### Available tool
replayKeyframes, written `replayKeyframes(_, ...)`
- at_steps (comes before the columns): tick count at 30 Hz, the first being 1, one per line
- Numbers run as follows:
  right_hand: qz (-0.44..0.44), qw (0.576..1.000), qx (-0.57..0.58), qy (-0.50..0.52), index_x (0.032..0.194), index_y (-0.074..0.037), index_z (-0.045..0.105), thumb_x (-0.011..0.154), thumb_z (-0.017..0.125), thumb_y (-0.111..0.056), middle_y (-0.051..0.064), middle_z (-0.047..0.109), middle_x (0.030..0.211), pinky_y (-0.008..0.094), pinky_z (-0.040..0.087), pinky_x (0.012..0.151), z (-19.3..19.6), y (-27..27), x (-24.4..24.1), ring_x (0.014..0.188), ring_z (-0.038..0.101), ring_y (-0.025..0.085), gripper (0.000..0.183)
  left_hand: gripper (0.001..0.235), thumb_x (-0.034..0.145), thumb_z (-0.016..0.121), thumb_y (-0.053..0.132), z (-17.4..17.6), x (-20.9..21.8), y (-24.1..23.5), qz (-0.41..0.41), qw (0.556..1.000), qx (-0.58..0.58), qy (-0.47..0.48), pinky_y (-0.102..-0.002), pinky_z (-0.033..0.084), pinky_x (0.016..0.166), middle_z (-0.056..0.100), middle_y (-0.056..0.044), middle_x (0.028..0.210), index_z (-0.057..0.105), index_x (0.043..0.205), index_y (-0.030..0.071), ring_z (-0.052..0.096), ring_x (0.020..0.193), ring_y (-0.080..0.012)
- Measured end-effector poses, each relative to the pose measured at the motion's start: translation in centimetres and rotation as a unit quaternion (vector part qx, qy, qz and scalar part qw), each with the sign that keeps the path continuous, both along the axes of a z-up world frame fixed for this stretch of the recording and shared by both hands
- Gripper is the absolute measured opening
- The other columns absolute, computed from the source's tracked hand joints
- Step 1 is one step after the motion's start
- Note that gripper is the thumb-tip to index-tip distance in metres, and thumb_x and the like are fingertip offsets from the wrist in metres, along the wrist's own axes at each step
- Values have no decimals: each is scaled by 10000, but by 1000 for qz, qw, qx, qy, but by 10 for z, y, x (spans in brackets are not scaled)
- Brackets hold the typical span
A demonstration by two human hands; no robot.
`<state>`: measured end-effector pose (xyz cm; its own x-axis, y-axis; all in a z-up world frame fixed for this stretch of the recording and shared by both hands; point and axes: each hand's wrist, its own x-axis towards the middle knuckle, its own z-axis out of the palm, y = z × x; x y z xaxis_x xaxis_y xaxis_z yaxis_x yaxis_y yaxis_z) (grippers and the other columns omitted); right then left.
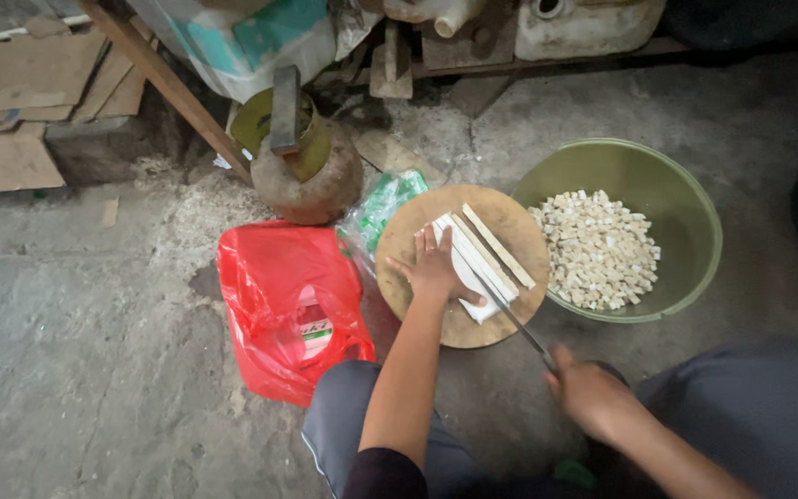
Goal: The person sits on the floor and uses a knife to cut a white block of food into small cubes on a round wooden cutting board. The cut pieces are transferred into a green plastic bowl. The person repeats this process with multiple blocks of food.
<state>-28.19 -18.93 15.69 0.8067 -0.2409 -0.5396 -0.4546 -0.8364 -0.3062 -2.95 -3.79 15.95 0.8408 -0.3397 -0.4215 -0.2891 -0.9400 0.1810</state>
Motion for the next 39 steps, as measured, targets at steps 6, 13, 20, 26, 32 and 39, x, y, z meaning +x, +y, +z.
replayKeyframes(6,-29,989,43,139,1236,-212,531,1017,483,-429,161,744,938,493,582,847,-3,-40,-100,919,760,304,311,1671,322,958,669,-14,2,4,-25,999,-14,-22,-858,44,1104,-23,-90,1737,56,1652,209,-18,1597,-289)
replayKeyframes(13,-93,994,35,44,1386,-261,446,960,518,-495,178,782,875,488,601,779,51,-40,-93,836,782,383,492,1721,328,881,783,-37,1,26,-40,993,-99,-53,-834,42,1128,-17,-113,1741,33,1632,47,-21,1603,-280)
replayKeyframes(20,-81,995,65,-9,1371,-211,442,1045,416,-452,211,733,849,537,584,713,54,-2,1,791,739,442,407,1725,323,869,787,-43,-3,31,-33,995,-80,-56,-836,31,1123,-33,-118,1738,36,1634,39,-12,1601,-277)
replayKeyframes(26,-48,992,30,-111,1451,-216,367,1012,451,-449,265,748,903,594,538,779,30,18,46,857,703,512,504,1319,623,825,639,-76,19,18,10,995,-87,-40,-840,74,1119,104,-105,1713,162,1612,72,93,1583,-291)
replayKeyframes(32,-76,992,77,-58,1510,-222,340,1013,440,-464,228,750,805,537,579,722,42,21,46,757,756,437,562,548,971,705,316,-123,71,16,240,811,-531,58,-536,563,1019,721,-177,1329,612,1426,25,706,1136,-316)
replayKeyframes(39,-86,981,152,-84,1525,-232,369,985,466,-503,137,664,669,397,541,625,54,19,36,620,711,262,612,252,938,640,50,-100,71,20,306,492,-736,351,-397,590,869,710,-49,1044,674,1187,66,683,939,-214)
